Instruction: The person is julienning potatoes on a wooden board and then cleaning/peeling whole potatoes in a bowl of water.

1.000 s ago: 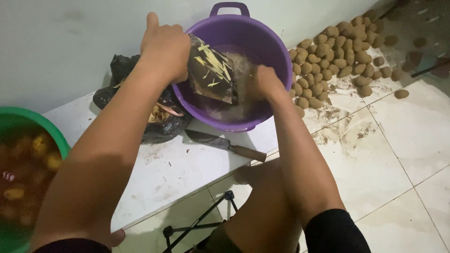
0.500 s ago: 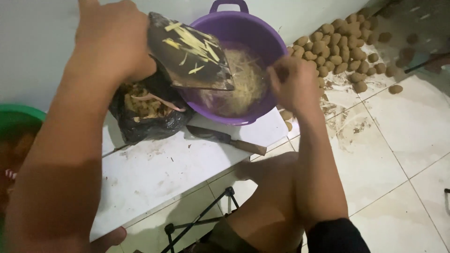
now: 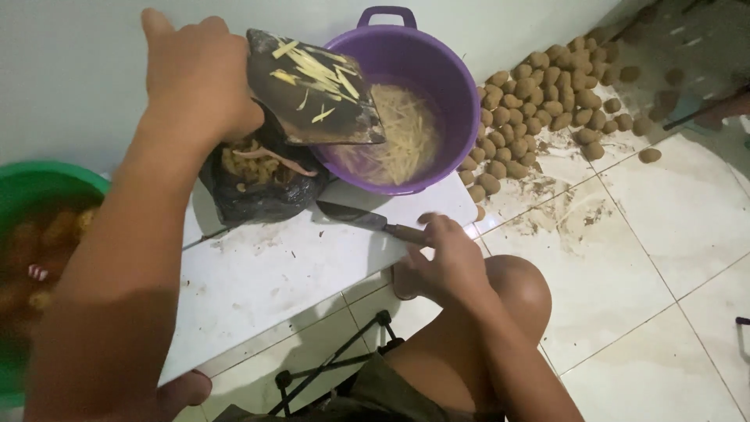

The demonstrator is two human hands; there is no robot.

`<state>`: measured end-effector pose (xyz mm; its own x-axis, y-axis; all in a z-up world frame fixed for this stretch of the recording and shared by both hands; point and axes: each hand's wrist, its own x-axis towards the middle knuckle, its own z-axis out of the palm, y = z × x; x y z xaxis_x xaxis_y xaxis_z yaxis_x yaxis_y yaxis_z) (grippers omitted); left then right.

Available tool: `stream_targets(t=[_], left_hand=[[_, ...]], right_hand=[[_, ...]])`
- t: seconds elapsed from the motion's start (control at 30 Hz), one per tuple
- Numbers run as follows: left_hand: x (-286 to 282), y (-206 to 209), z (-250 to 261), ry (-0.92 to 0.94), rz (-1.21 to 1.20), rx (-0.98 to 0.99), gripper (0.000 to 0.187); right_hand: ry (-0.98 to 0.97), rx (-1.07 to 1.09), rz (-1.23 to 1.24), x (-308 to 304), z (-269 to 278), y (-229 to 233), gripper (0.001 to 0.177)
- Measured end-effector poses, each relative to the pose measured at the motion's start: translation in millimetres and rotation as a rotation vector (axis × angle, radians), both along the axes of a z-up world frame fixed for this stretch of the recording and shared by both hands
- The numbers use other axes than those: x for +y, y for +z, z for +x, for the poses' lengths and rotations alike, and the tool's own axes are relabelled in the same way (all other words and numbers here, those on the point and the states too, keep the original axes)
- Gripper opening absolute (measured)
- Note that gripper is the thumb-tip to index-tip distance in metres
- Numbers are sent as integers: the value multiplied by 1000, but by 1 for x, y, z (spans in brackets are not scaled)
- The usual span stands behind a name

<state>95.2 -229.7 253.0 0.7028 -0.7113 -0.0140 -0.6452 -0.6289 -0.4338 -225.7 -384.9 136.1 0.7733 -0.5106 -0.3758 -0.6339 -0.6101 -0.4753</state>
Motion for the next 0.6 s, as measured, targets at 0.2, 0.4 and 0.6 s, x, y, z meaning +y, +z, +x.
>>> stream_targets(t=[0.2,0.4,0.6], left_hand=[[-6,-6,-4,-21,-77,93,14],[1,-7,0,-1,-192,275,51],[10,-28,20,-23,-202,303,61]], right_hand=[[445,173,-390,-23,26,-92,69],[201,-71,5,0,22,16,50],[269,-251,302,-62,-31,23,37]])
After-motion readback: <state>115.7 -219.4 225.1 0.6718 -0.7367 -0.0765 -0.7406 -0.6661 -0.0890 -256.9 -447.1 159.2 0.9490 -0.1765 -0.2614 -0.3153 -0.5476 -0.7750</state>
